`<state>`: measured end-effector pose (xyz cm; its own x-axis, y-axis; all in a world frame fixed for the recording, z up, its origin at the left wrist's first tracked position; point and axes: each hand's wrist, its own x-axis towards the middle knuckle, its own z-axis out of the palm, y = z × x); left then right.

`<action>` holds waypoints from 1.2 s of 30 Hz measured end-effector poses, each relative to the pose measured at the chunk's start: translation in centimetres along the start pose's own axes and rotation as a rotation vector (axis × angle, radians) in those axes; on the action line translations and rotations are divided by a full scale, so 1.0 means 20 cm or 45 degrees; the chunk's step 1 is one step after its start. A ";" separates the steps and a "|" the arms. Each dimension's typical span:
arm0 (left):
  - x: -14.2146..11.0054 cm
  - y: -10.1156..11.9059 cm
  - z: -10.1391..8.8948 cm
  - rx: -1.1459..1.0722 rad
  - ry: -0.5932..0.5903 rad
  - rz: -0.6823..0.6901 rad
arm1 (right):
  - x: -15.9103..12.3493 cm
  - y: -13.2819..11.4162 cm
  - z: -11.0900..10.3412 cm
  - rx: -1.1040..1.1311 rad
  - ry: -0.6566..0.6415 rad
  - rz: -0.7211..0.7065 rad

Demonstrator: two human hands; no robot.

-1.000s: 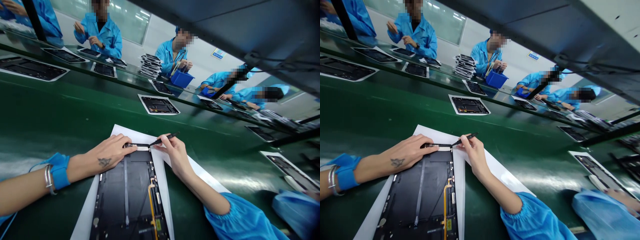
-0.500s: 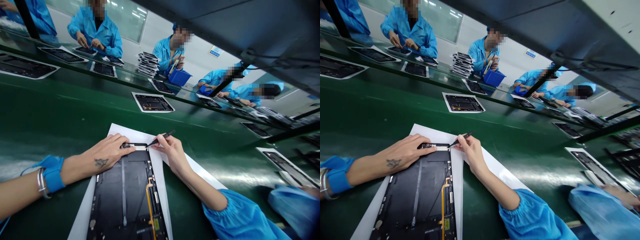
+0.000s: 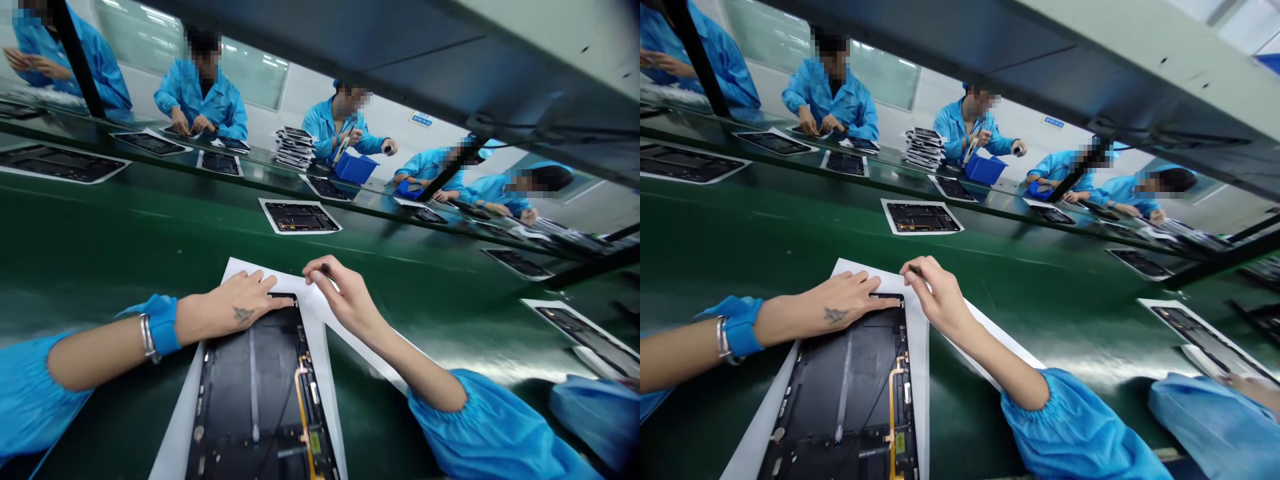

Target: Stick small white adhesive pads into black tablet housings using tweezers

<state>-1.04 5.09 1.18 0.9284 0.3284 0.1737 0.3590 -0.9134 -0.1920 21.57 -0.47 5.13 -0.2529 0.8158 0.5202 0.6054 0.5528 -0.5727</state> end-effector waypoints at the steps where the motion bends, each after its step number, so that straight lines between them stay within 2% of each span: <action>1: 0.01 0.01 0.00 0.024 0.004 -0.002 | 0.02 -0.01 0.00 -0.082 -0.073 -0.063; 5: -0.02 0.00 0.02 -0.048 0.020 -0.011 | 0.09 0.00 0.05 -0.400 -0.408 -0.200; 10: -0.15 -0.04 0.09 -0.358 0.285 -0.036 | 0.14 0.04 0.15 -0.557 -0.785 -0.197; 14: -0.17 -0.04 0.10 -0.403 0.373 -0.011 | 0.15 0.03 0.18 -0.594 -0.904 -0.260; 19: -0.15 -0.02 0.08 -0.432 0.297 -0.029 | 0.19 -0.04 0.20 -0.754 -1.045 -0.344; 24: -0.16 -0.03 0.11 -0.407 0.323 -0.022 | 0.22 -0.04 0.13 -0.877 -1.181 -0.300; 27: -0.16 -0.02 0.12 -0.379 0.297 -0.033 | 0.18 0.01 0.07 -0.833 -1.159 -0.223; 30: -0.15 -0.01 0.11 -0.366 0.299 -0.052 | 0.09 0.06 0.04 -0.725 -0.931 -0.188; 33: -0.15 -0.01 0.10 -0.357 0.324 -0.047 | -0.01 0.09 0.06 -0.520 -0.710 -0.232; 36: -0.15 -0.01 0.09 -0.351 0.307 -0.056 | -0.08 0.11 0.07 -0.331 -0.702 -0.265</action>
<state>-3.63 4.67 -1.02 0.8515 0.3329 0.4052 0.3286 -0.9409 0.0825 22.15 -0.32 2.22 -0.6938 0.7016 0.1621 0.6474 0.7063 -0.2863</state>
